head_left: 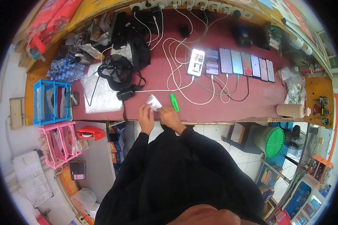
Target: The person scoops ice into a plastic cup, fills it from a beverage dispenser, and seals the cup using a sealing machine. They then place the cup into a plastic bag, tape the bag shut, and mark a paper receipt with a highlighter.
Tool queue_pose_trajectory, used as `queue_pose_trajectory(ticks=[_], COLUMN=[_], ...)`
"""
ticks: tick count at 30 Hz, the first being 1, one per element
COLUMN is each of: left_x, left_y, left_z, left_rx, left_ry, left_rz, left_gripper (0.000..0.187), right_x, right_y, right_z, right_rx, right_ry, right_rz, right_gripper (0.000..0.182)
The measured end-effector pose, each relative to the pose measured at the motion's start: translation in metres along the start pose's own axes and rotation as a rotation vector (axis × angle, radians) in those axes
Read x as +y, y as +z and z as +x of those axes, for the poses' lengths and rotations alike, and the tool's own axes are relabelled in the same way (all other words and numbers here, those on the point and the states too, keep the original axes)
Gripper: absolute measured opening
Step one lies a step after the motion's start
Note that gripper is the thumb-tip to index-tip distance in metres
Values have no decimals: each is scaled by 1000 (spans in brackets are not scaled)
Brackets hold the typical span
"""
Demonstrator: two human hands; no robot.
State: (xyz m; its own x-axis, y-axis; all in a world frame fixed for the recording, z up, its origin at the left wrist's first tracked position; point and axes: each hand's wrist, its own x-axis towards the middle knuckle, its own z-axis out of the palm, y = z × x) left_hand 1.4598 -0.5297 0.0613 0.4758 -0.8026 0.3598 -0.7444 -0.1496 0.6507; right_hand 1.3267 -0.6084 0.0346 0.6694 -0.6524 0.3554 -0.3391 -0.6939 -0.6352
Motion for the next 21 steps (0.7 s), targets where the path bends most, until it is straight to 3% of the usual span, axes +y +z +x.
queue_pose_trajectory(ticks=[1, 3, 7, 9, 10, 12, 16, 19, 21], left_x=[-14, -39, -56, -58, -56, -52, -58, -59, -62], left_y=[5, 11, 10, 11, 9, 8, 10, 8, 10], left_z=[-3, -9, -17, -16, -16, -15, -18, -17, -20], left_rx=[1, -257, -296, -320, -313, -271, -289, -296, -300], left_ry=[-4, 30, 35, 35, 22, 54, 45, 29, 31], left_rz=[-9, 151, 173, 141, 132, 151, 152, 133, 123], left_gripper=[25, 33, 39, 44, 44, 53, 64, 70, 77], right_x=[1, 3, -10, -9, 1, 22, 34, 20, 1], right_y=[12, 30, -6, -15, -14, -10, -10, -20, -23], right_z=[-4, -7, 6, 16, 15, 12, 14, 26, 37], right_rx=[-6, -147, -94, 133, 120, -48, -138, -142, -290], right_ry=[1, -21, 84, 462, 453, 630, 582, 669, 757], right_rz=[-8, -109, -137, -387, -397, -231, -251, -176, -167], right_gripper=[20, 21, 29, 40, 40, 42, 37, 37, 37])
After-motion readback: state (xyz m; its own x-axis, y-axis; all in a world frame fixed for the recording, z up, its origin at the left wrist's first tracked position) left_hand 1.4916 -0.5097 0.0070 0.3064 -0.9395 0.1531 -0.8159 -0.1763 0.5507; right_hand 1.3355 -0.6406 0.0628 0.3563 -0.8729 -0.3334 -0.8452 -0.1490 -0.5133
